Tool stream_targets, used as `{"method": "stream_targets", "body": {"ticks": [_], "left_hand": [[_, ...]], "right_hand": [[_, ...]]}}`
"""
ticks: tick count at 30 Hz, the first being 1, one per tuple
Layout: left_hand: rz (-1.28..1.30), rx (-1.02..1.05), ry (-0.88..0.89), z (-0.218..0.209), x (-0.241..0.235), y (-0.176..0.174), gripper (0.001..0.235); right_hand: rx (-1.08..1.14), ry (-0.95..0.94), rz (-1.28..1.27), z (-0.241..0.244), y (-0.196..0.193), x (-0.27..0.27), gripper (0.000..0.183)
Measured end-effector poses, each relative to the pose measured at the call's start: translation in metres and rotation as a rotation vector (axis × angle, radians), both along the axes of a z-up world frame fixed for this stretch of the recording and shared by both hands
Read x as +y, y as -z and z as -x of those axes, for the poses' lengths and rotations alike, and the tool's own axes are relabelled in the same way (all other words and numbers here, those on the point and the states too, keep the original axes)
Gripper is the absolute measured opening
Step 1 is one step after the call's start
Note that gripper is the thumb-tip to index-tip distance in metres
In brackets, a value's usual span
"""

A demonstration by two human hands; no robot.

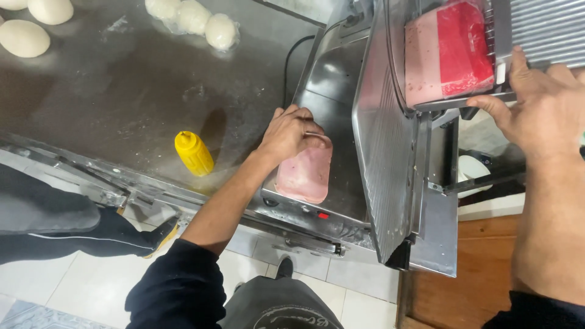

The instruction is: Slicing meat using a deli slicer in a kitchen setting.

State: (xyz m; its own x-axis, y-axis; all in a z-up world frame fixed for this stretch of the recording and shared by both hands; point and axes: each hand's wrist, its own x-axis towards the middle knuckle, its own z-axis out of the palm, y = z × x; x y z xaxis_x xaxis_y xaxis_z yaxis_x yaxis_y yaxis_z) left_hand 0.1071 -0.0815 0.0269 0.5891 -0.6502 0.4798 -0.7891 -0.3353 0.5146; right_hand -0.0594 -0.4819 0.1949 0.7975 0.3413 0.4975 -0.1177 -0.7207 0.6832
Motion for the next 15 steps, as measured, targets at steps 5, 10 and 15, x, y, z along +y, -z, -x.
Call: {"method": "stream_targets", "body": {"ticks": [5,10,15], "left_hand": [[0.013,-0.122,-0.092,0.032,0.018,-0.01,0.046],[-0.064,-0.287,-0.034,0.094,0.059,-0.002,0.058],[-0.115,-0.366,-0.005,0.105,0.078,0.031,0.036]], "right_hand": [[0.011,-0.013,-0.043,0.001,0.002,0.001,0.092],[-0.014,-0.013,-0.022,0.001,-0.003,0.009,0.091],[-0.031,-0.008,0.023,0.016,-0.016,0.045,0.09]]}}
